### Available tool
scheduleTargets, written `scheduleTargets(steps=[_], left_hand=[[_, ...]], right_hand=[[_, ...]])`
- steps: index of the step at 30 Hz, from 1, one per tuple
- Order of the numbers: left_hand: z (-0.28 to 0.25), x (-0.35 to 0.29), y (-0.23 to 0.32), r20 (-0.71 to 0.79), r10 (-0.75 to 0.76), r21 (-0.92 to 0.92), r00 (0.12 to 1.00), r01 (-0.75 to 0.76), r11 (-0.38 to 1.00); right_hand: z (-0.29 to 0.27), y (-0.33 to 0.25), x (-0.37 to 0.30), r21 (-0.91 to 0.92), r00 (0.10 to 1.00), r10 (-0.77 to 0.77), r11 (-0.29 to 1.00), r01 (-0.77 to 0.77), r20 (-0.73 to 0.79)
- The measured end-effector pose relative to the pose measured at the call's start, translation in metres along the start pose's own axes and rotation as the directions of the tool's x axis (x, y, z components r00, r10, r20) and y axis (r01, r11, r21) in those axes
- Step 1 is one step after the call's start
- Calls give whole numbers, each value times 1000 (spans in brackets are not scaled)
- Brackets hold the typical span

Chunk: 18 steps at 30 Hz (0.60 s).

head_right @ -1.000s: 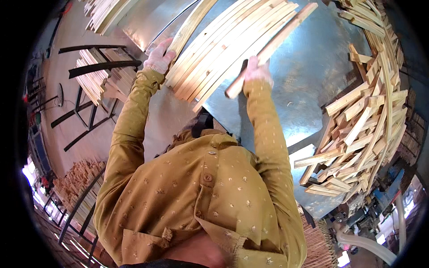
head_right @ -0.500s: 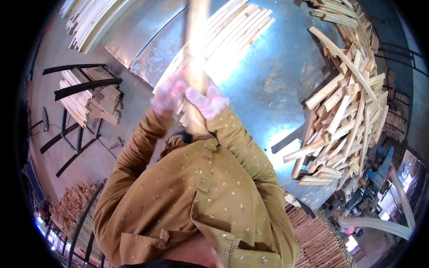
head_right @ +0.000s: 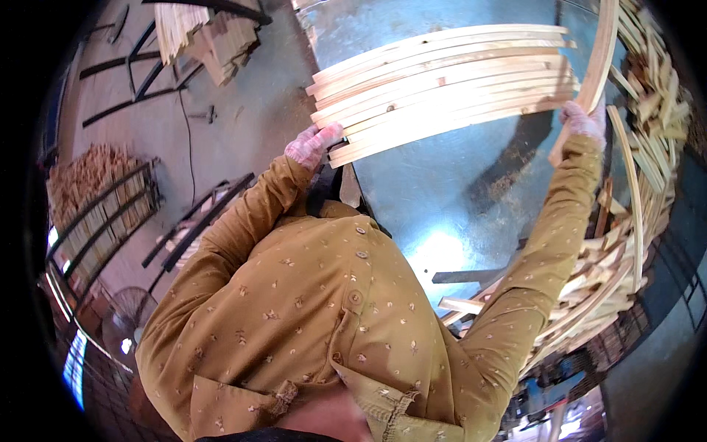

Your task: The person sorts wooden planks on a metal table, picking them up from a disorganized pile and arranging them into neat stacks. The person handles the planks by hand, aligning them and moving them to a separate area on the table.

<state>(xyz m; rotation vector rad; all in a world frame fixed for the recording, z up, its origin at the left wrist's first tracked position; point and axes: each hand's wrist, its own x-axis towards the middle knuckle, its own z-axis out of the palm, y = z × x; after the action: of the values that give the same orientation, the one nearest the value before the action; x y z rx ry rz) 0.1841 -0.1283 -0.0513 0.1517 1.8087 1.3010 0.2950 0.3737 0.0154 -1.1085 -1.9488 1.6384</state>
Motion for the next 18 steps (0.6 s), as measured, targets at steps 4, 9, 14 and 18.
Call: scheduleTargets(steps=[4, 9, 14, 18], left_hand=[[12, -1, 2, 15, -252, -556, 968, 217, 802], [21, -10, 15, -74, -299, -526, 951, 217, 822], [14, -47, 52, -147, -372, -402, 916, 288, 869], [22, -63, 68, -218, -548, -794, 807, 180, 581]], right_hand=[[-8, 19, 64, -214, 977, 213, 955, -203, 21], [-35, 28, 89, -359, 956, 278, 905, -228, 97], [-37, 22, 60, -66, 949, 212, 977, -202, 232], [-24, 6, 28, 83, 980, 129, 986, -142, 149]])
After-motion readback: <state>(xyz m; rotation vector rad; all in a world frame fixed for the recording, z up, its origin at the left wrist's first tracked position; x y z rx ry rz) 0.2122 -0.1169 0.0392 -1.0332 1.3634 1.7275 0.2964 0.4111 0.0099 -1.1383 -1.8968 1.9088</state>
